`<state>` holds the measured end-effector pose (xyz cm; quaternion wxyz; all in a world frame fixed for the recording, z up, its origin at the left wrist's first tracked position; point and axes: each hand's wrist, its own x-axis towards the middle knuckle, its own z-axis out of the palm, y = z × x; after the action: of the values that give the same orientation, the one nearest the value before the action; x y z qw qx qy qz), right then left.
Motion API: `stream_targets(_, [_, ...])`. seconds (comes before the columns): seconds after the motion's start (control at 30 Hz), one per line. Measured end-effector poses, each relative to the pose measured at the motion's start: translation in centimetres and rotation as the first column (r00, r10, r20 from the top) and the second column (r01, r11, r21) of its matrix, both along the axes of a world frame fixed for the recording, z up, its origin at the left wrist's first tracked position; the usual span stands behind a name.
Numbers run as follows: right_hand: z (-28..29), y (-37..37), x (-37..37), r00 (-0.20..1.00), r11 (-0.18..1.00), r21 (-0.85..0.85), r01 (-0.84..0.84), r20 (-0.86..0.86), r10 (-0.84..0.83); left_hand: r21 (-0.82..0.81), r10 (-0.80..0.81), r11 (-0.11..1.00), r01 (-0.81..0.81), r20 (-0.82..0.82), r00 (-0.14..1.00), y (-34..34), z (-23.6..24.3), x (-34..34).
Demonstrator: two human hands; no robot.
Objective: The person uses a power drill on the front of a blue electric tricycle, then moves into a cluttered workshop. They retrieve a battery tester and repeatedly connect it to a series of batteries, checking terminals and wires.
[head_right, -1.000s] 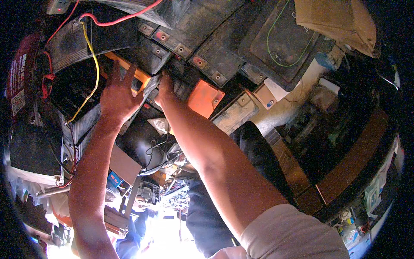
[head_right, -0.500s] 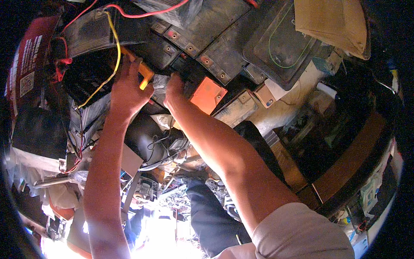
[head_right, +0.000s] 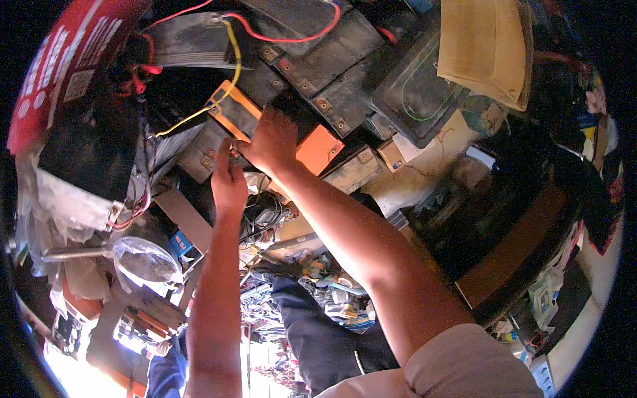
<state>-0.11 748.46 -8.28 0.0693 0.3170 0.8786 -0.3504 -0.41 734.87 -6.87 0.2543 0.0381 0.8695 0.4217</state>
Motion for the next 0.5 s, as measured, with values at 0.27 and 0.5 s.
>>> stream_targets(0.27, [-1.5, -2.8, -1.3, 0.977, 0.958, 0.263, -0.119, 0.205, 0.065, -0.101, 0.277, 0.960, -0.261, 0.210, 0.938, -14.5, 7.9, 21.3])
stream_targets(0.5, [-2.5, -2.6, -3.5, 0.819, 0.940, 0.308, -0.147, 0.571, -0.059, -0.428, 0.581, 0.808, -0.405, 0.462, 0.670, -28.6, 15.5, 38.3])
